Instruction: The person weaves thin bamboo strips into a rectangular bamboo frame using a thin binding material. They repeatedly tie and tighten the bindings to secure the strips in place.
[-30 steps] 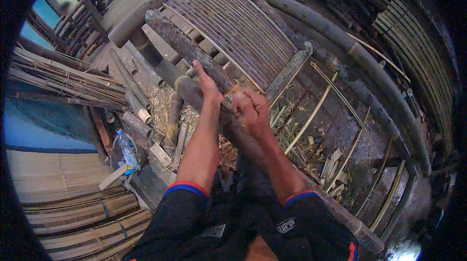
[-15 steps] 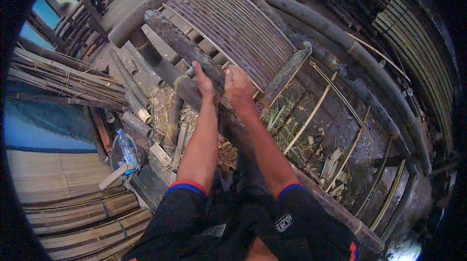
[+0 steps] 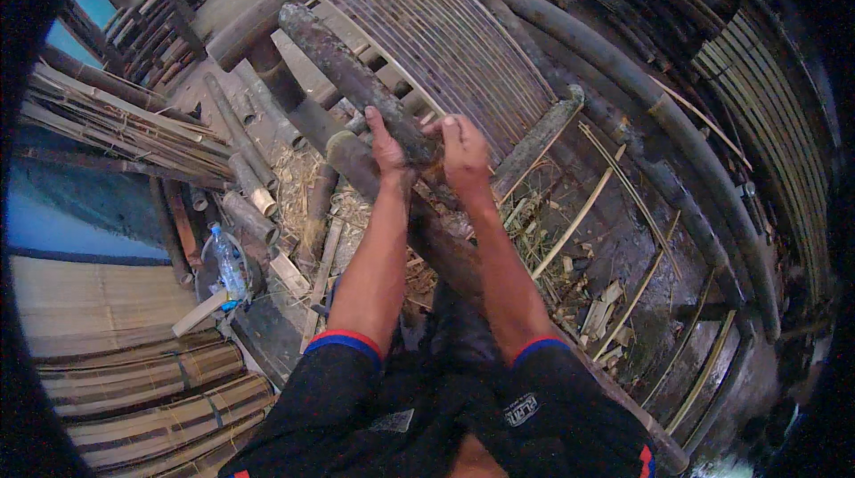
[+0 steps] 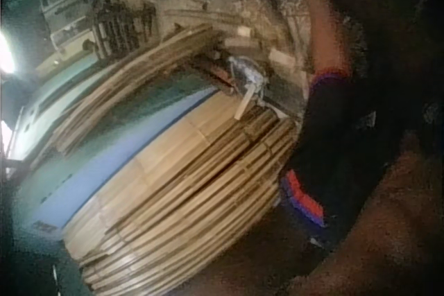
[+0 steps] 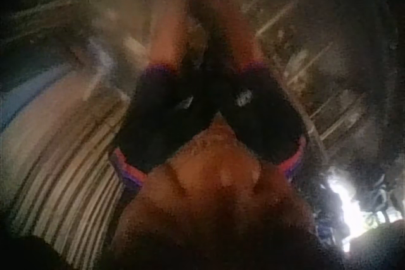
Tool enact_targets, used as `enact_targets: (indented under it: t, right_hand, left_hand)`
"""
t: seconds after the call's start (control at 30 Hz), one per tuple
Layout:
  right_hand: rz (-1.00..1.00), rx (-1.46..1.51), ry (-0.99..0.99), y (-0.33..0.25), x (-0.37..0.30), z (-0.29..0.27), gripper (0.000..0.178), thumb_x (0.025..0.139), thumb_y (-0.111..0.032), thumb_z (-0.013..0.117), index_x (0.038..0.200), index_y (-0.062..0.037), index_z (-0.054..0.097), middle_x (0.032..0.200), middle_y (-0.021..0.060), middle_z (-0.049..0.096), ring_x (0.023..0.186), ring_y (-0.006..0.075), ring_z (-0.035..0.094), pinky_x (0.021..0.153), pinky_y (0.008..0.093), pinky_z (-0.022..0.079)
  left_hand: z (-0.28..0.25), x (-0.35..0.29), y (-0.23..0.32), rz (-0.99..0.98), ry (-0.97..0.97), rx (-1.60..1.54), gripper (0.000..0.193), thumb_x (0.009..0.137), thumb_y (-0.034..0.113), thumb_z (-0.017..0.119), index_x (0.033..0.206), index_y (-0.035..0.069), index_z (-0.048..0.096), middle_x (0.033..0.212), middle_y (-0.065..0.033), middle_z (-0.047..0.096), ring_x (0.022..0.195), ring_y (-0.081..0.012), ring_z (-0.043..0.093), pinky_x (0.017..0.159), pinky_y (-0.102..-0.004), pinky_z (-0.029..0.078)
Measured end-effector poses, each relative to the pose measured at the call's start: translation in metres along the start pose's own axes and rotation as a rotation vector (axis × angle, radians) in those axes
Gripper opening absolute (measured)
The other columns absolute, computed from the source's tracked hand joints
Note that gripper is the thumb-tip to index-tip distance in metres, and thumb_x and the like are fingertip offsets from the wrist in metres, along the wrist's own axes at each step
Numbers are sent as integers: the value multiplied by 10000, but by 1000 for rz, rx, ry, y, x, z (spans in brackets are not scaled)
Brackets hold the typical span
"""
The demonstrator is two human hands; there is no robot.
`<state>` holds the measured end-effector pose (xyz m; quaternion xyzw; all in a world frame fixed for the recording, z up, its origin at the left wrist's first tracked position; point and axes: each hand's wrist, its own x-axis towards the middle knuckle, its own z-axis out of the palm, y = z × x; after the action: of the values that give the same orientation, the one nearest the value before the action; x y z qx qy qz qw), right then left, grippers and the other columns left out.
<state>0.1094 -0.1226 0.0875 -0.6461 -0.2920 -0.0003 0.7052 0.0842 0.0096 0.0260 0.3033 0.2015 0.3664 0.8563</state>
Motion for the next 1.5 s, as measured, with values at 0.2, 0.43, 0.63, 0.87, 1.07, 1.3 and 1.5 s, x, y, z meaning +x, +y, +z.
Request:
enact_targets:
  t: [0.2,0.43,0.63,0.87,1.07,1.3,1.5]
  right_hand:
    - [190,690,69,-53,-24,-36,297,1021,-183,466,784,-46,582,749,53,592,694,132,540,667,305,451]
    - [-36,99,-187,-67,-58,-27,237,994,-158,485,856,7,586,753,50,567,672,141,516,632,315,416]
    - [-131,-110,-270,-76,-80,-36,228,963,-209,513,874,-7,570,777,217,559,718,411,559,666,468,452]
    - [-57,-249,-327,-49,-100,-69,207,952,-195,539,880,-4,575,749,199,533,703,387,557,666,469,446]
    - [-63,-147,-282,-46,-106,-54,198,961,-170,533,897,8,589,864,154,612,738,298,598,704,421,481]
    - [-116,-154,-75,-65,-156,-95,283,1000,-217,532,873,33,575,912,116,634,755,222,624,716,318,501]
    - [677,-225,-298,-112,-225,-174,250,999,-242,589,1076,-24,685,857,33,669,753,150,598,707,309,496]
  left_hand:
    - [16,-7,-3,84,173,21,740,876,749,557,1097,46,628,884,-92,666,763,-224,643,729,-371,531]
    - [27,-24,7,64,153,165,808,874,766,535,1108,1,644,951,-110,672,864,-220,637,799,-371,517]
    - [14,-8,-2,18,392,350,933,859,813,480,1144,-61,642,1032,-126,672,952,-255,619,906,-409,477]
    - [36,-25,-9,9,350,314,1006,860,810,485,1258,-108,590,1177,-148,637,1044,-277,577,978,-410,435]
    - [24,-7,0,139,346,381,957,871,794,502,1118,-121,631,1023,-107,624,900,-223,536,875,-405,447]
    - [11,-31,20,91,255,488,725,950,673,503,1055,-34,627,837,-8,499,805,-155,450,740,-367,416]
    - [-11,-110,5,142,91,561,481,1019,455,514,1260,42,562,914,-5,587,811,-137,554,784,-334,481]
